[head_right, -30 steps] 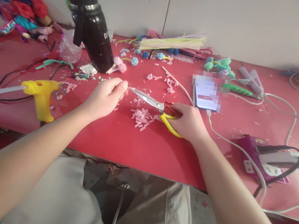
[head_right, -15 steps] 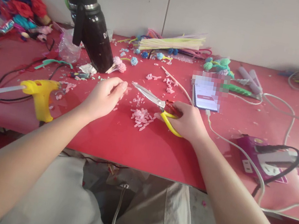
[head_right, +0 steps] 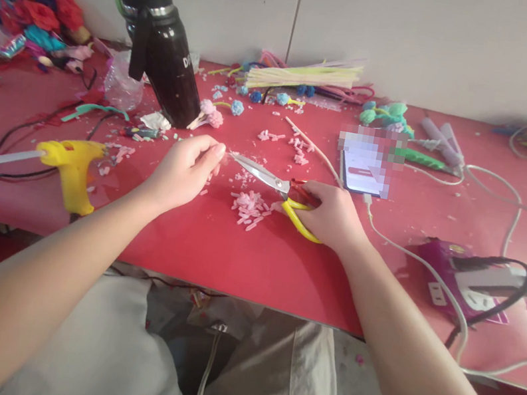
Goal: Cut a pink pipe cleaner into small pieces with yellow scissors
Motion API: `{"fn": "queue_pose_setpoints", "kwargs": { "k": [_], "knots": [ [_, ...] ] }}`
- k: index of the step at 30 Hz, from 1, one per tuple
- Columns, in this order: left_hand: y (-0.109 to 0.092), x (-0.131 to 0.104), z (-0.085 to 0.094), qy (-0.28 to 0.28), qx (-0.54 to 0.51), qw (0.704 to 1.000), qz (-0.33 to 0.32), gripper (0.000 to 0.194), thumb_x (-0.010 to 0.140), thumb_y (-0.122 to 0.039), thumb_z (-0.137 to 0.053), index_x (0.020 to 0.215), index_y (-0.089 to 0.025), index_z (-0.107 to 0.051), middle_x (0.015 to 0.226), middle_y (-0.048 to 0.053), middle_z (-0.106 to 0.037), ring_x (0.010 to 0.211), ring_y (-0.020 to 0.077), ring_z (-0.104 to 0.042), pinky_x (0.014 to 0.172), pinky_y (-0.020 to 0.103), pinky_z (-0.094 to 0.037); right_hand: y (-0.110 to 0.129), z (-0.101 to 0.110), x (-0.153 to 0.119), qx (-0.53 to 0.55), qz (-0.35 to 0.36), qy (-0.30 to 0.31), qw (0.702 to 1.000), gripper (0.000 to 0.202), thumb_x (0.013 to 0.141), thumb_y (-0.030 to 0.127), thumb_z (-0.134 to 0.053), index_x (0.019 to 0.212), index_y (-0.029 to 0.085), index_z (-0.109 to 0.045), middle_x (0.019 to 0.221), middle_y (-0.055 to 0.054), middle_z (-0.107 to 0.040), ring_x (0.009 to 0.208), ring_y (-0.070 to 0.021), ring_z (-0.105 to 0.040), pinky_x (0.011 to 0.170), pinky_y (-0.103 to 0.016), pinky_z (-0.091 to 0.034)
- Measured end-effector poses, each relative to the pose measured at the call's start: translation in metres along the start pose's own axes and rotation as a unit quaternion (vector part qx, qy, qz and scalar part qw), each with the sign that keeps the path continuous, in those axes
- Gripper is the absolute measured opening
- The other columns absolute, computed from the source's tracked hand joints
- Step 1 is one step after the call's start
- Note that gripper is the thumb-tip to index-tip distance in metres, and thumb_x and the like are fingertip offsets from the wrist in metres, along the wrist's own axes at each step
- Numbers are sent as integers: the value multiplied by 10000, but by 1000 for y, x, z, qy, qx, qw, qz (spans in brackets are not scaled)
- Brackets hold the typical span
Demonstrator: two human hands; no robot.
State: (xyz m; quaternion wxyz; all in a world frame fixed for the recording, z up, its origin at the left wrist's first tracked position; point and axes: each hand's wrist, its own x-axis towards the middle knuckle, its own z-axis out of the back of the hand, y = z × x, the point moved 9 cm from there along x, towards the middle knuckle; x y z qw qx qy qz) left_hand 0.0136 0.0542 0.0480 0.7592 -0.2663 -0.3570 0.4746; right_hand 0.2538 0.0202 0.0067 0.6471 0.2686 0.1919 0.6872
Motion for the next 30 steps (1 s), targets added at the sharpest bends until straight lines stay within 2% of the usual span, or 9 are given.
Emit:
{"fn": "queue_pose_setpoints", "kwargs": {
  "k": [10, 14, 20, 30],
  "knots": [
    [-2, 0, 0, 2, -4, 1000, 8, 374, 1088, -320, -441, 723, -240, -461, 656, 7, -548, 694, 178, -574, 673, 320, -441, -1, 1, 1, -19, -20, -11, 1000, 795, 612, 954, -677, 587, 236, -338, 590, 8, -281, 628, -136, -264, 540, -331, -239],
    [1, 1, 0, -3, 0, 1000, 16, 355, 1087, -321, -437, 744, -239, -476, 663, 8, -539, 685, 181, -555, 643, 322, -417, -3, 4, 0, -14, -22, -24, 999, 757, 620, 902, -715, 608, 240, -348, 602, 22, -297, 621, -126, -272, 529, -314, -238],
    [2, 1, 0, -6, 1, 1000, 15, 375, 1091, -328, -421, 727, -242, -446, 660, 6, -513, 658, 175, -521, 617, 327, -394, 1, 2, -2, -4, -2, -4, 1000, 694, 669, 797, -762, 618, 239, -353, 606, 26, -305, 612, -123, -289, 533, -311, -248],
    [0, 1, -3, -1, -10, 1000, 17, 382, 1099, -310, -413, 725, -239, -433, 663, 1, -492, 669, 168, -511, 617, 319, -376, 0, 1, -1, -4, 14, -11, 1000, 709, 665, 815, -753, 619, 229, -356, 618, 26, -297, 623, -120, -279, 530, -295, -252]
  ]
}}
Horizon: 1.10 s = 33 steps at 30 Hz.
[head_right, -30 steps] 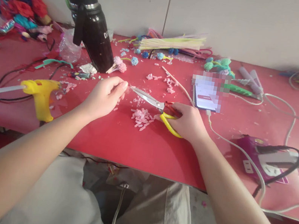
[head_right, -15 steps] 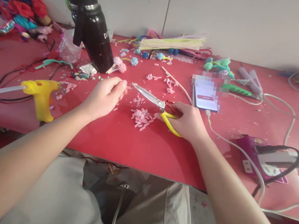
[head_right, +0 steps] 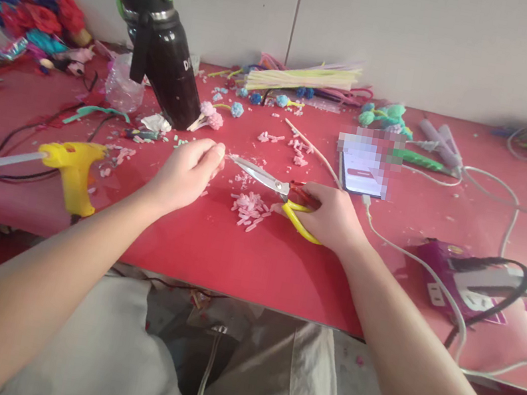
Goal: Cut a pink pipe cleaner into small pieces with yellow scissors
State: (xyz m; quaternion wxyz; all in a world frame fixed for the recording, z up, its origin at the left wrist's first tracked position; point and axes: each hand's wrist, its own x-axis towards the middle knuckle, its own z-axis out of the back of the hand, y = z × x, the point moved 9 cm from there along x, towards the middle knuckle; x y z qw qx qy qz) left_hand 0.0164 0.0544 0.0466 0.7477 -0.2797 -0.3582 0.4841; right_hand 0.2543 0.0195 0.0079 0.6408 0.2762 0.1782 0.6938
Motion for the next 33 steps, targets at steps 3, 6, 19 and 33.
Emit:
{"fn": "queue_pose_setpoints", "kwargs": {
  "k": [3, 6, 19, 33],
  "knots": [
    [0, 0, -1, 3, -1, 1000, 3, 384, 1099, -297, -413, 721, -237, -428, 657, -2, -486, 667, 165, -511, 621, 312, -377, -3, -2, 1, -3, 0, -1, 1000, 723, 660, 850, -735, 621, 227, -372, 626, 24, -294, 630, -121, -276, 531, -293, -251],
    [0, 0, -1, 6, -2, 1000, 4, 388, 1101, -297, -409, 718, -238, -424, 637, -6, -474, 659, 166, -509, 622, 308, -381, -5, -3, 1, -7, -2, 2, 1000, 748, 647, 894, -719, 622, 225, -386, 625, 21, -300, 627, -122, -282, 533, -294, -256],
    [1, 0, -1, 7, 5, 1000, 1, 390, 1100, -300, -397, 715, -238, -409, 637, -2, -468, 658, 166, -507, 617, 309, -389, -1, 3, 0, 9, -15, -27, 999, 736, 659, 837, -744, 609, 235, -324, 614, 28, -293, 620, -114, -275, 532, -300, -216],
    [1, -1, 0, 3, 4, 1000, 1, 370, 1107, -313, -393, 752, -233, -457, 687, 8, -518, 689, 172, -538, 641, 310, -399, -2, -2, 0, 2, -10, 1, 1000, 754, 640, 870, -737, 610, 235, -332, 612, 32, -273, 632, -118, -256, 536, -301, -237]
  ]
}}
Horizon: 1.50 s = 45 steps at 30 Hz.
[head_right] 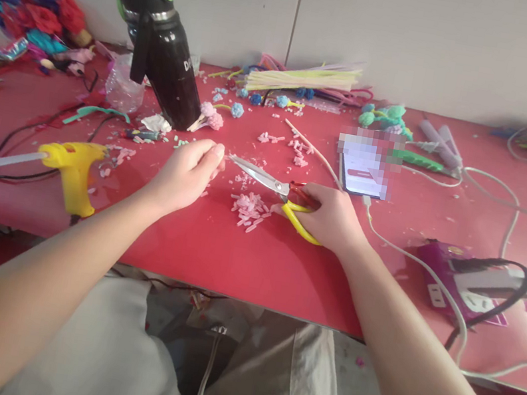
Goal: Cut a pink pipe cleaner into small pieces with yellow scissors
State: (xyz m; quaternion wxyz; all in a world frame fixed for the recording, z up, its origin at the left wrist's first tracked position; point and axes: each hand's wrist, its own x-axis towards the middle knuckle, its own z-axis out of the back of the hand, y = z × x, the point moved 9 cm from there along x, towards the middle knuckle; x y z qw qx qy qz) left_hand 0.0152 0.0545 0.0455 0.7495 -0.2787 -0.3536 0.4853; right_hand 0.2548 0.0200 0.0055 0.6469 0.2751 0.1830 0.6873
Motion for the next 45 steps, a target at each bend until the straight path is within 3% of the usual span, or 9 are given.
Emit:
{"fn": "queue_pose_setpoints", "kwargs": {
  "k": [7, 17, 35, 40, 45],
  "knots": [
    [0, 0, -1, 1, 1, 1000, -5, 377, 1105, -316, -395, 740, -236, -446, 668, 6, -504, 678, 172, -532, 629, 308, -401, -1, -1, 2, -11, -12, 3, 1000, 786, 608, 934, -700, 601, 231, -348, 600, 26, -270, 628, -121, -248, 531, -304, -241],
    [-1, 0, 0, 2, 9, 1000, -12, 351, 1096, -328, -404, 763, -236, -467, 689, 11, -533, 711, 180, -561, 653, 312, -418, 1, 3, -1, 3, -10, -11, 1000, 718, 650, 832, -748, 614, 237, -349, 606, 31, -296, 621, -119, -282, 530, -300, -234],
    [2, 1, 1, 6, 9, 1000, -23, 337, 1089, -346, -424, 777, -232, -482, 697, 8, -549, 707, 175, -555, 652, 310, -407, -4, 1, 2, -9, -18, -11, 1000, 766, 650, 887, -720, 610, 243, -308, 613, 22, -269, 629, -125, -257, 535, -319, -217],
    [-7, -6, -6, 59, 64, 994, -72, 340, 1047, -326, -519, 726, -215, -516, 679, 1, -570, 656, 161, -521, 653, 322, -383, -6, 7, 1, -5, -17, -51, 999, 757, 654, 831, -762, 612, 242, -288, 615, 32, -269, 624, -121, -262, 536, -304, -209],
    [-17, -17, -25, 157, 92, 974, -136, 282, 1040, -272, -550, 825, -200, -718, 853, 49, -722, 822, 191, -650, 787, 330, -466, -6, 7, 2, -6, -15, -52, 999, 760, 659, 826, -769, 611, 245, -281, 612, 32, -268, 619, -124, -263, 534, -303, -213]
  ]
}}
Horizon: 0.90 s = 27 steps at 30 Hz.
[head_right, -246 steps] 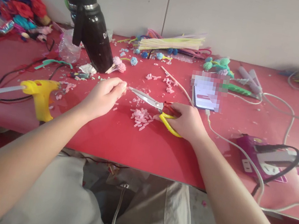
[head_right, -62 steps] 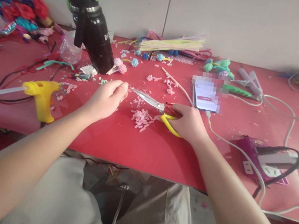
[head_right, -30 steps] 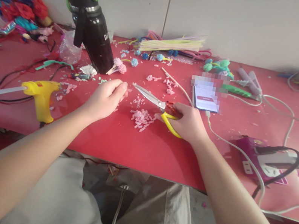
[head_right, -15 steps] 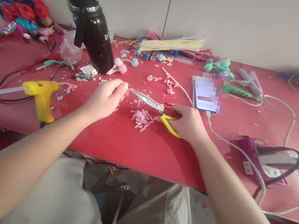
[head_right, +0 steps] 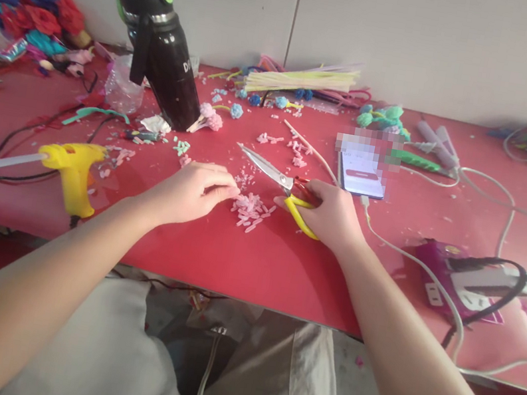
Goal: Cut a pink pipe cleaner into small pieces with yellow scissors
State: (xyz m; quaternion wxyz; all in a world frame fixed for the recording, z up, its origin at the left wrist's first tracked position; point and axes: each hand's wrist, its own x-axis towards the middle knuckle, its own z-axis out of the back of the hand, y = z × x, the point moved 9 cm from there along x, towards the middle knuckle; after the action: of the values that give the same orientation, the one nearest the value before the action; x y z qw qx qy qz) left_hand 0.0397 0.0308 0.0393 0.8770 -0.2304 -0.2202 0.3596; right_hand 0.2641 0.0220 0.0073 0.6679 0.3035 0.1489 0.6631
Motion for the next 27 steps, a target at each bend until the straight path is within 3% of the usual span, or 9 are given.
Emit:
{"fn": "queue_pose_setpoints", "kwargs": {
  "k": [5, 9, 12, 15, 20, 22, 27],
  "knots": [
    [-4, 0, -8, 24, -9, 999, -29, 271, 1049, -305, -592, 883, -212, -784, 900, 48, -759, 829, 181, -676, 842, 336, -491, -1, 0, 0, -6, -4, 0, 1000, 745, 671, 815, -763, 614, 248, -283, 612, 30, -273, 623, -127, -263, 547, -313, -207],
    [3, 1, 0, 5, 23, 1000, 12, 268, 1014, -378, -675, 844, -191, -763, 882, 50, -744, 827, 190, -661, 802, 340, -473, 0, -1, 0, -8, -2, 1, 1000, 742, 675, 819, -755, 609, 248, -285, 610, 28, -274, 617, -128, -262, 551, -316, -200],
    [12, 0, 8, -16, 52, 997, 48, 238, 1030, -314, -622, 880, -175, -743, 918, 61, -738, 829, 191, -652, 789, 343, -470, 0, 0, 0, -9, 0, -3, 1000, 747, 672, 823, -751, 608, 248, -280, 604, 30, -269, 609, -125, -260, 550, -315, -200],
    [20, -3, 8, -3, 63, 996, 68, 152, 997, -233, -601, 974, -179, -741, 980, 68, -735, 838, 189, -655, 789, 342, -483, -1, -1, 1, -15, 3, -3, 1000, 728, 679, 809, -750, 615, 248, -290, 601, 32, -275, 606, -124, -266, 551, -315, -207],
    [27, -4, 8, 13, 87, 994, 72, 120, 934, -281, -656, 961, -188, -728, 1005, 72, -718, 790, 182, -645, 751, 337, -501, 0, -2, 2, -21, 3, -1, 1000, 708, 668, 810, -751, 624, 247, -324, 585, 40, -288, 599, -122, -273, 535, -311, -219],
    [32, -1, 22, -28, 83, 994, 70, 94, 912, -243, -642, 916, -187, -718, 981, 72, -719, 789, 182, -644, 756, 332, -510, 2, -1, 2, -13, 4, -7, 1000, 718, 655, 835, -741, 625, 244, -333, 587, 39, -302, 601, -121, -283, 534, -305, -234],
    [51, 17, 83, -200, 22, 974, 102, 114, 853, -143, -618, 890, -185, -718, 933, 69, -755, 790, 180, -651, 811, 334, -539, 5, -9, 4, -24, 12, 31, 999, 718, 644, 880, -683, 593, 238, -365, 565, 22, -343, 600, -130, -295, 551, -310, -273]
  ]
}}
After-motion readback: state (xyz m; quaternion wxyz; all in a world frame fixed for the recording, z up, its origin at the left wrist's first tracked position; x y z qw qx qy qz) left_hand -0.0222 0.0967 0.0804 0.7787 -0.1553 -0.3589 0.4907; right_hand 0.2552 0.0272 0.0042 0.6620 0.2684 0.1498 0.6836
